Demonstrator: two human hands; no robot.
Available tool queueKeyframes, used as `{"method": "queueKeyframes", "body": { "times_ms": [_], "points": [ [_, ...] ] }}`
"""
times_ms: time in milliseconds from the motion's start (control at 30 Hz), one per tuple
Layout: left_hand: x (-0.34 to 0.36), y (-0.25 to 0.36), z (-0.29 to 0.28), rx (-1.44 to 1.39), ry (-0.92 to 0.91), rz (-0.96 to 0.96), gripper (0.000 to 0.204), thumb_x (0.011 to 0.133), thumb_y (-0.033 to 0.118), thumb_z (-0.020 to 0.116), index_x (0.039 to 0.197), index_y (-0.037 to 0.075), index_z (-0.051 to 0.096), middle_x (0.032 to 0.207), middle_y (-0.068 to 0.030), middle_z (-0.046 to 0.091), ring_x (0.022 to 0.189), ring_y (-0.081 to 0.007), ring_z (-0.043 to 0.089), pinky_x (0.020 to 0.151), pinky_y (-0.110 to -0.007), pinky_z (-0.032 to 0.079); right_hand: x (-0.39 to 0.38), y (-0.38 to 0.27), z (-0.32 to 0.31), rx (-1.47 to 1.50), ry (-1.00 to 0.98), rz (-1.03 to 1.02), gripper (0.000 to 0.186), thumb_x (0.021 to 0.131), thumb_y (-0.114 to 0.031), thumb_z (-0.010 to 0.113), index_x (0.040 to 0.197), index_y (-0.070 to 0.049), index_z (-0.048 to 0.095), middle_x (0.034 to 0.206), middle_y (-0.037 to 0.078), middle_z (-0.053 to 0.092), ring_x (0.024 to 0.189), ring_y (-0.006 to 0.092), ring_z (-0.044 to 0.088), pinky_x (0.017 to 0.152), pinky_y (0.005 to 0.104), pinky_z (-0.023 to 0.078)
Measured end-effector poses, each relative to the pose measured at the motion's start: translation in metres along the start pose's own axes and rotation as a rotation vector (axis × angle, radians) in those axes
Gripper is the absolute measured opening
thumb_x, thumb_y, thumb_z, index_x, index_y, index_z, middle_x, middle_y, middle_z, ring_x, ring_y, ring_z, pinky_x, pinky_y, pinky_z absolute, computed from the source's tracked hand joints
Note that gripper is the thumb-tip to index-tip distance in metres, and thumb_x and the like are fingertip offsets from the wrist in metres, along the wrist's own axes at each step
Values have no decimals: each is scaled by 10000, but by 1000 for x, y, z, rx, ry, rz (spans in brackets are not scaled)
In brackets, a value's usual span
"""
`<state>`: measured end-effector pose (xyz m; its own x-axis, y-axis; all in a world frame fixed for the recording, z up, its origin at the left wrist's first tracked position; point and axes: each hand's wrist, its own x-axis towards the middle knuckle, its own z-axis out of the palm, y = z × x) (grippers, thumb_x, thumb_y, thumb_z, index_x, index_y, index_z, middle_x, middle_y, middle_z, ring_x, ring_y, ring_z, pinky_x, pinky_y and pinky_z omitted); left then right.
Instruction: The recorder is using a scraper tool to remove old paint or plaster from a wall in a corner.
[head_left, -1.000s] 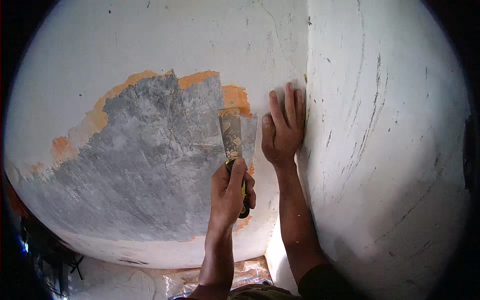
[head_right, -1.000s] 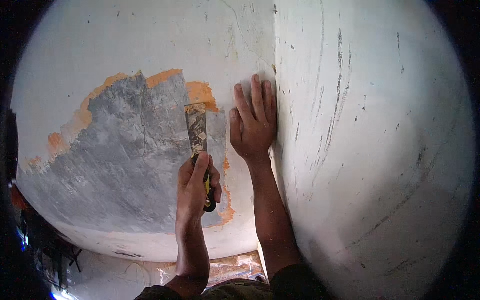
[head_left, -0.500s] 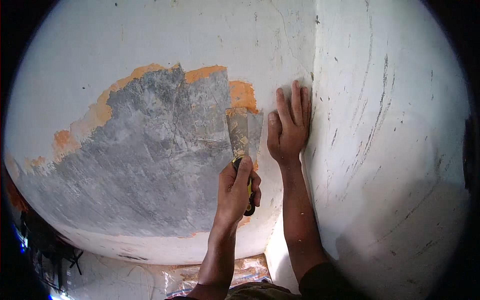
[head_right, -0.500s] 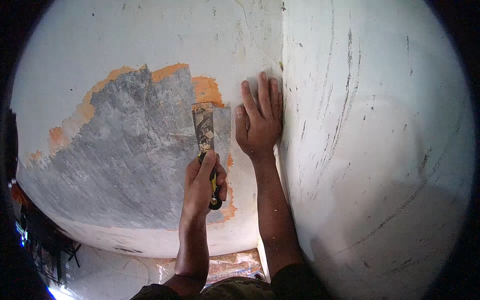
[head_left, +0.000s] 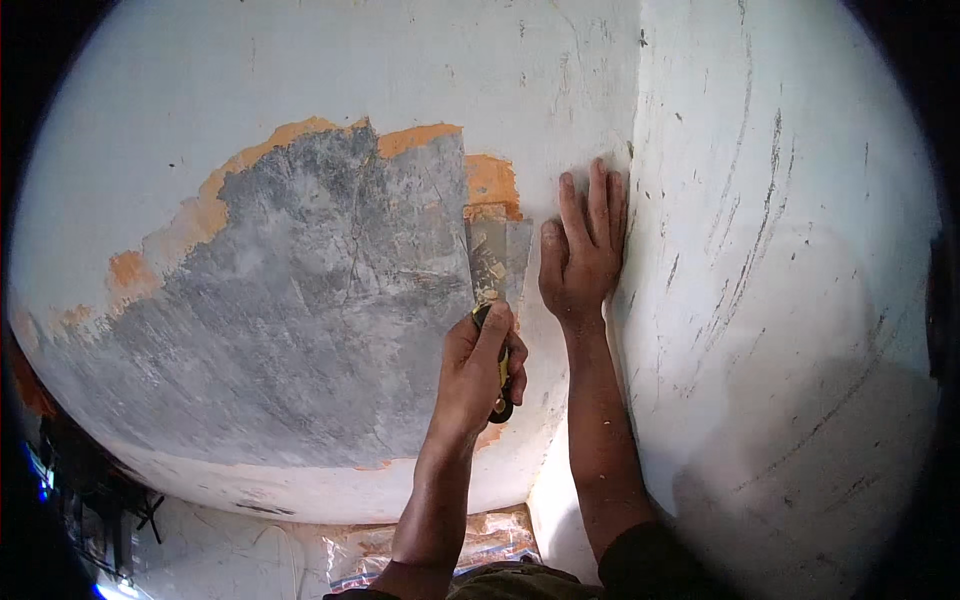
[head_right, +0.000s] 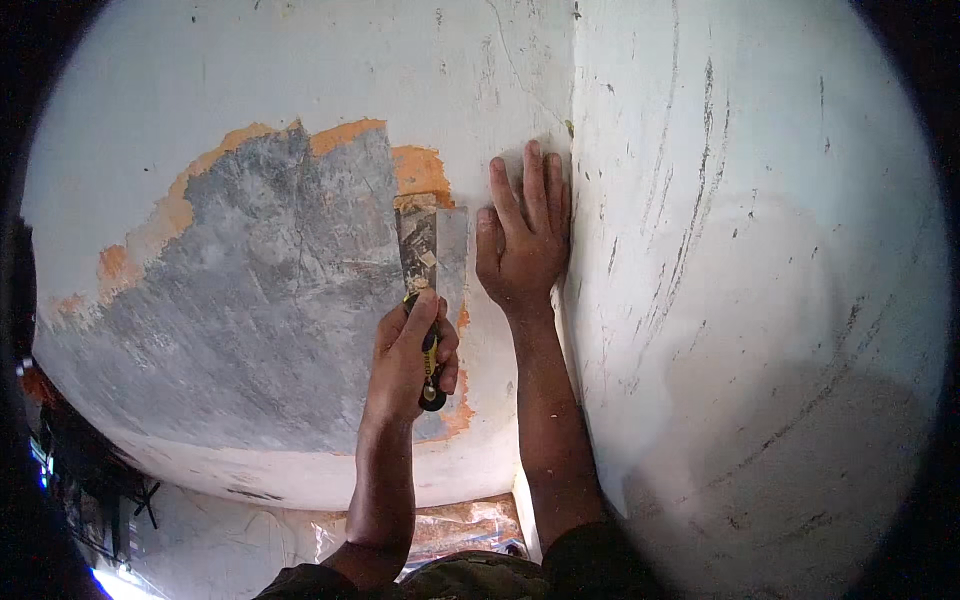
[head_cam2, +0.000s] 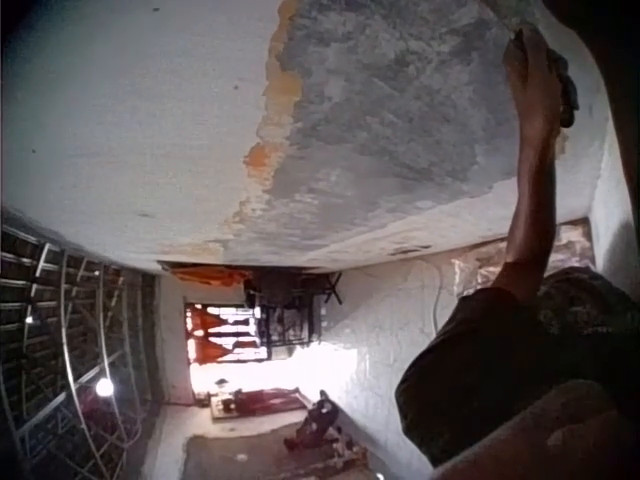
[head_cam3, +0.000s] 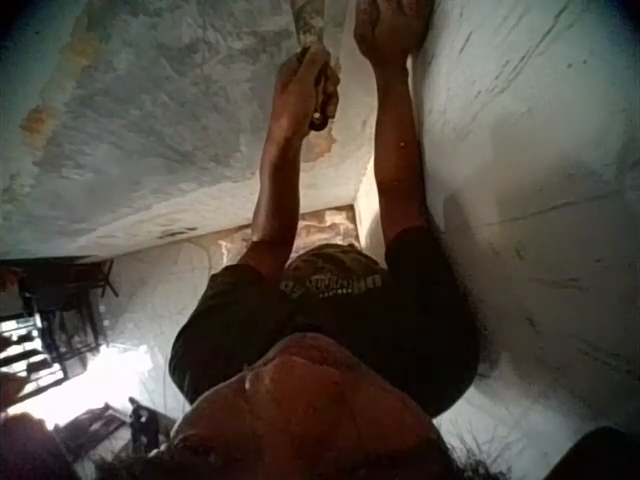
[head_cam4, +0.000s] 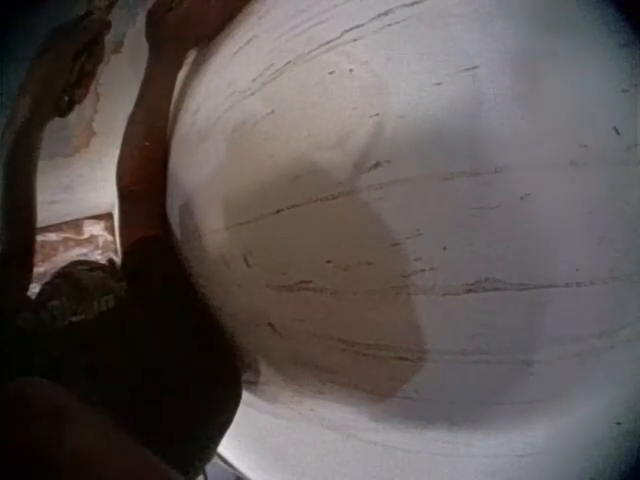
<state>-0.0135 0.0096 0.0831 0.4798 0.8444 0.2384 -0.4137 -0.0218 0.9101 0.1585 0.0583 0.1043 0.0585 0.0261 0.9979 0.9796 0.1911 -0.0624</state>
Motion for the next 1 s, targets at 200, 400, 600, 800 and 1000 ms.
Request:
{"method": "queueKeyframes", "body": {
  "times_ms": [200, 400, 600, 800, 1000],
  "points": [
    [-11, -2, -2, -63, -21, -55, 311, 1030, 330, 423, 891, 60, 490, 578, -14, 453, 387, -100, 452, 352, -245, 358, 1, 2, -1, 10, 12, -17, 441, 907, -207, 479, 1322, -81, 562, 1497, 168, 365, 1399, 409, 281, 1146, 527, 200],
    [-4, 8, 3, -92, -59, -83, 325, 1029, 355, 418, 896, 66, 484, 573, -11, 438, 370, -102, 435, 343, -241, 347, 1, 3, 0, 13, 15, -19, 442, 901, -188, 480, 1320, -72, 560, 1495, 177, 364, 1397, 415, 280, 1146, 527, 201],
    [-1, 3, 0, -70, -75, -55, 314, 1028, 356, 424, 891, 79, 475, 576, -8, 437, 374, -98, 436, 344, -243, 348, -2, 3, 1, 4, -7, -8, 449, 894, -167, 483, 1326, -71, 553, 1496, 181, 362, 1402, 419, 265, 1147, 531, 196],
    [-8, -12, -3, -13, -15, -60, 313, 1014, 354, 457, 888, 69, 498, 563, -7, 454, 361, -97, 431, 336, -238, 359, -2, 2, 3, 38, 18, -28, 452, 889, -167, 489, 1327, -74, 555, 1496, 180, 362, 1398, 422, 273, 1143, 533, 207],
    [6, -2, 5, 23, -27, -35, 304, 1016, 344, 456, 881, 74, 494, 567, -5, 458, 363, -97, 442, 337, -238, 364, -1, 3, 0, -4, -2, -7, 449, 888, -174, 490, 1321, -78, 563, 1497, 180, 360, 1402, 404, 278, 1142, 532, 210]
  ]
}}
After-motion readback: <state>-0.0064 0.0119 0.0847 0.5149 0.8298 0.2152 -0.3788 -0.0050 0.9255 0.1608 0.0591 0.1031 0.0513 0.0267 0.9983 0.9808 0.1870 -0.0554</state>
